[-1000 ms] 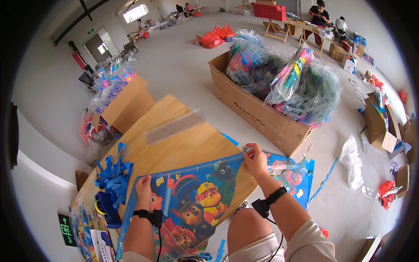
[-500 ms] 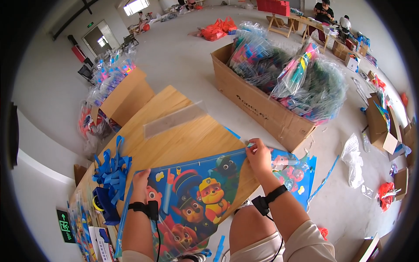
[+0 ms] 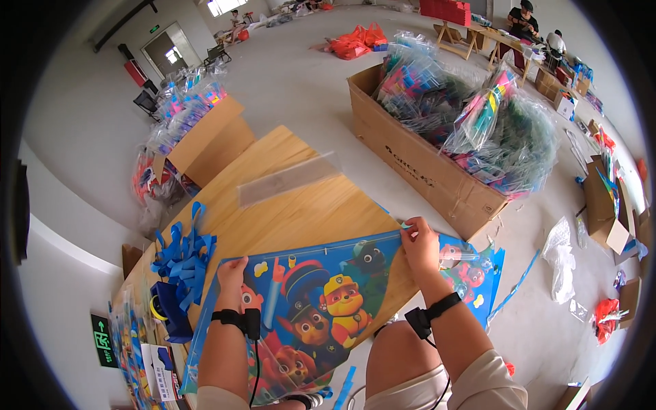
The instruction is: Assembling a kite by attaching poles and fabric and securing them with tape.
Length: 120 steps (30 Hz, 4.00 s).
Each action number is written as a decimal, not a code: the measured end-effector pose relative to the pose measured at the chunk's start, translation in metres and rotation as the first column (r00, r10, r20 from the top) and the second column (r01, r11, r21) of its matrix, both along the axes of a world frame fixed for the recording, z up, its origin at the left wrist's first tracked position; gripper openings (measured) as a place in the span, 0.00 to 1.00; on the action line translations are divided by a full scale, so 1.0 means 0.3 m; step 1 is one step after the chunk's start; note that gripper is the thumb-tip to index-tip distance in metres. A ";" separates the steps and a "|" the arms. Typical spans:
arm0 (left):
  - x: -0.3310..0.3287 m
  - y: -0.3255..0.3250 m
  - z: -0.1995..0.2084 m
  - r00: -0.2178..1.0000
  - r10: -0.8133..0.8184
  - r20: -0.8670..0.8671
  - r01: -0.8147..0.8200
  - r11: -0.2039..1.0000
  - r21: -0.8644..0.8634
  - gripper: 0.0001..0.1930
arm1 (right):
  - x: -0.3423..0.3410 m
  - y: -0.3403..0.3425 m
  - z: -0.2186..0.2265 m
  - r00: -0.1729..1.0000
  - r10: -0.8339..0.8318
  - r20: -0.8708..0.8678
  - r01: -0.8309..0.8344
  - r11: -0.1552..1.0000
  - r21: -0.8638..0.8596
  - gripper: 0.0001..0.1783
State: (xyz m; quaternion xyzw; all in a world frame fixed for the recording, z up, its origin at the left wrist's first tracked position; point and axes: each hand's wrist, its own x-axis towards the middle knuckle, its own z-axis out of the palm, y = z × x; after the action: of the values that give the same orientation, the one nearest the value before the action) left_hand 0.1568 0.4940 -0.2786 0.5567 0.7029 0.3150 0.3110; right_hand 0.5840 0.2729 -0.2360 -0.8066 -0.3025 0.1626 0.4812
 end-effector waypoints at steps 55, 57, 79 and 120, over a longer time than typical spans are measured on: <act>0.045 -0.024 -0.049 0.961 -0.033 -0.275 0.139 0.916 0.377 0.11 | -0.011 0.004 -0.005 0.981 0.008 0.194 0.003 0.998 -0.060 0.09; 0.047 -0.025 -0.043 0.977 -0.048 -0.206 0.110 0.946 0.305 0.11 | -0.007 0.003 -0.009 0.981 0.007 0.191 0.005 0.998 -0.062 0.10; 0.071 -0.064 -0.001 0.982 0.101 -0.163 -0.043 0.945 0.324 0.17 | 0.015 0.001 -0.005 0.988 0.065 0.137 -0.056 0.996 -0.069 0.21; 0.261 -0.341 0.045 0.665 -0.243 -0.706 0.471 0.870 0.144 0.29 | -0.542 0.294 0.058 0.141 0.697 0.703 -0.824 0.476 -0.306 0.25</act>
State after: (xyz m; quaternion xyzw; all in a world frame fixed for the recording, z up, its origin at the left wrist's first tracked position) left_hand 0.2350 0.3917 -0.2650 0.8020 0.5820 0.1341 0.0015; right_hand 0.4213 0.3610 -0.2186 -0.4840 -0.8482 0.0068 0.2150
